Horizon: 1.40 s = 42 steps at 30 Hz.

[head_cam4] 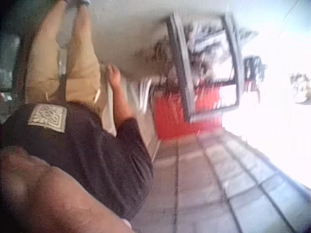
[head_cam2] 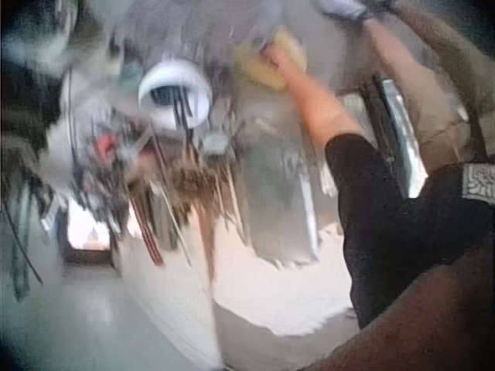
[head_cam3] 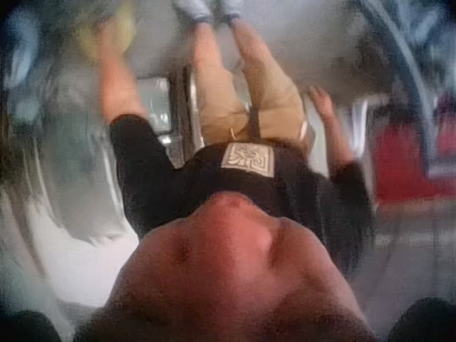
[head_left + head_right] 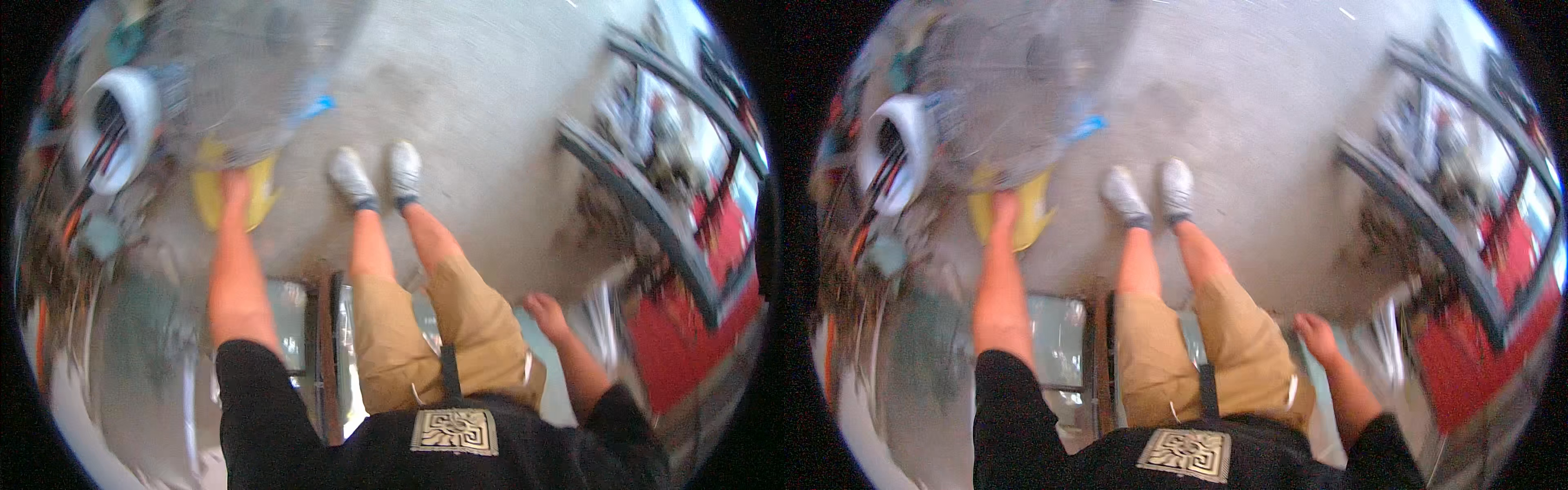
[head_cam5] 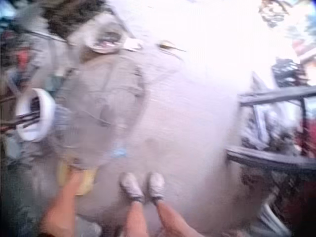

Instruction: The person picks up a rubber seal from a bucket, walks to a table, and lays it down. Using pliers and hands, the person fits the rubber seal onto the edge of a glass pane.

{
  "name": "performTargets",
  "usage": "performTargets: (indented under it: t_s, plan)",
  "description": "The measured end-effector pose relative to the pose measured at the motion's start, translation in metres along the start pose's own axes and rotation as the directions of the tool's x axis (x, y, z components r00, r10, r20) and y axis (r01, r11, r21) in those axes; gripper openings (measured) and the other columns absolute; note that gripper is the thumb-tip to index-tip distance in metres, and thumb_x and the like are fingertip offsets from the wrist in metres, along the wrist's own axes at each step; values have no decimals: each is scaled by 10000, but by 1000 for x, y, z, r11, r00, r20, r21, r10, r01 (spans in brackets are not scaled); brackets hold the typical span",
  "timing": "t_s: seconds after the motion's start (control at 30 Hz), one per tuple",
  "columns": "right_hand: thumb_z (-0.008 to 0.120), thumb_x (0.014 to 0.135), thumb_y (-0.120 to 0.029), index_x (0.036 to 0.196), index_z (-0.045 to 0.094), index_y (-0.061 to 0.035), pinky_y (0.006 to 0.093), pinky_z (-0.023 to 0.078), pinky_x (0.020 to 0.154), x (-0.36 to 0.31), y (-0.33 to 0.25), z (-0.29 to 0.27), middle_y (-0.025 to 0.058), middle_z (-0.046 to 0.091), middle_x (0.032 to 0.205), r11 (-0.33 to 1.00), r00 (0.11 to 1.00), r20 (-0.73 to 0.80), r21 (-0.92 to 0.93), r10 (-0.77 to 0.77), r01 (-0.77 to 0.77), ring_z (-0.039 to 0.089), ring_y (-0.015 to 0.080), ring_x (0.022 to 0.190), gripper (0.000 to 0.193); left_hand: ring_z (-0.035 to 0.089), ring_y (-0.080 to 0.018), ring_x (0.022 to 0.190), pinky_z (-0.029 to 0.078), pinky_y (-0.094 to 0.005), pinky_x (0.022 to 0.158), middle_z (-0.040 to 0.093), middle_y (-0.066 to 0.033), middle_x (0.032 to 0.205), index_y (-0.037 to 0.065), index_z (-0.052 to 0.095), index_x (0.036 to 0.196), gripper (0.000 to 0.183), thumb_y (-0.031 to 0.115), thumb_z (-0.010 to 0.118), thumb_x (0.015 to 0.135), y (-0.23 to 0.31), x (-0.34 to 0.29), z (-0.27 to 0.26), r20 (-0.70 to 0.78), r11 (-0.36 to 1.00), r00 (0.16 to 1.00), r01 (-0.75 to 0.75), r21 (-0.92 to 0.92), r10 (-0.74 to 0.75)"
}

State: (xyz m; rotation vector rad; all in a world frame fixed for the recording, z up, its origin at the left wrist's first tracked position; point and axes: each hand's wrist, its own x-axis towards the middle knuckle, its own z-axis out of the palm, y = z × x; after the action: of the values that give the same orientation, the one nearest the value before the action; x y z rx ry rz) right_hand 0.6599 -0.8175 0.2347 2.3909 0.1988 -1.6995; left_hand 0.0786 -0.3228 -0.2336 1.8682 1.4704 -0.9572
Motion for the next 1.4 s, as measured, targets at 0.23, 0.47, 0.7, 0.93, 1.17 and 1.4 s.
performTargets:
  t_s: [0.23, 0.47, 0.7, 0.93, 1.17, 1.4]
  plan:
    - [574, 1020, -380, 1230, 685, -15, 396, 494, 990, -1, -32, 0, 186, 713, 1200, 979, 984, 29, 100, 175, -177, 667, 311, 1123, 435, 540, -316, 1351, 416, -385, 1100, 554, -172, 1491, -38, 547, 1416, 525, 222, 645, 971, -36, 6, -42, -348, 850, 936, -139, -509, -55]
    - [586, 1018, -350, 1215, 684, -2, 393, 512, 937, 24, -36, 14, 149, 736, 1111, 994, 992, 107, 84, 64, -73, 679, 259, 1025, 412, 534, -326, 1349, 408, -381, 1112, 551, -185, 1486, -17, 516, 1442, 535, 239, 606, 981, -13, -25, -68, -288, 854, 943, -5, -521, -169]
    - [572, 1043, -328, 1223, 658, 9, 344, 525, 860, 9, -19, 28, 83, 722, 1029, 944, 988, 127, 306, 87, -122, 655, 171, 942, 392, 503, -346, 1380, 384, -382, 1142, 533, -202, 1494, 5, 474, 1474, 521, 218, 533, 1002, 49, -50, -105, -246, 785, 949, 2, -620, -197]
    - [597, 1039, -284, 1211, 665, -18, 328, 519, 838, 14, -7, 22, 40, 712, 1020, 899, 988, 114, 413, 108, -146, 640, 156, 925, 324, 494, -349, 1388, 394, -393, 1131, 534, -197, 1490, 31, 481, 1467, 506, 221, 522, 1000, 67, -62, -120, -234, 774, 928, 85, -627, -291]
    - [591, 1039, -292, 1221, 676, -17, 327, 524, 844, 12, -21, 11, 57, 720, 1021, 925, 987, 95, 346, 132, -157, 647, 153, 922, 341, 565, -334, 1279, 451, -399, 1044, 599, -181, 1384, 34, 480, 1460, 524, 205, 566, 972, 62, -61, -123, -163, 787, 941, 143, -600, -295]
    - [562, 1046, -251, 1212, 687, -17, 313, 522, 829, -7, -21, 28, 43, 708, 1005, 874, 992, 118, 477, 38, -90, 637, 140, 909, 313, 607, -178, 998, 489, -306, 804, 634, -85, 1132, 77, 491, 1432, 450, 197, 569, 1005, 88, -137, -69, 19, 598, 978, 142, -789, -207]
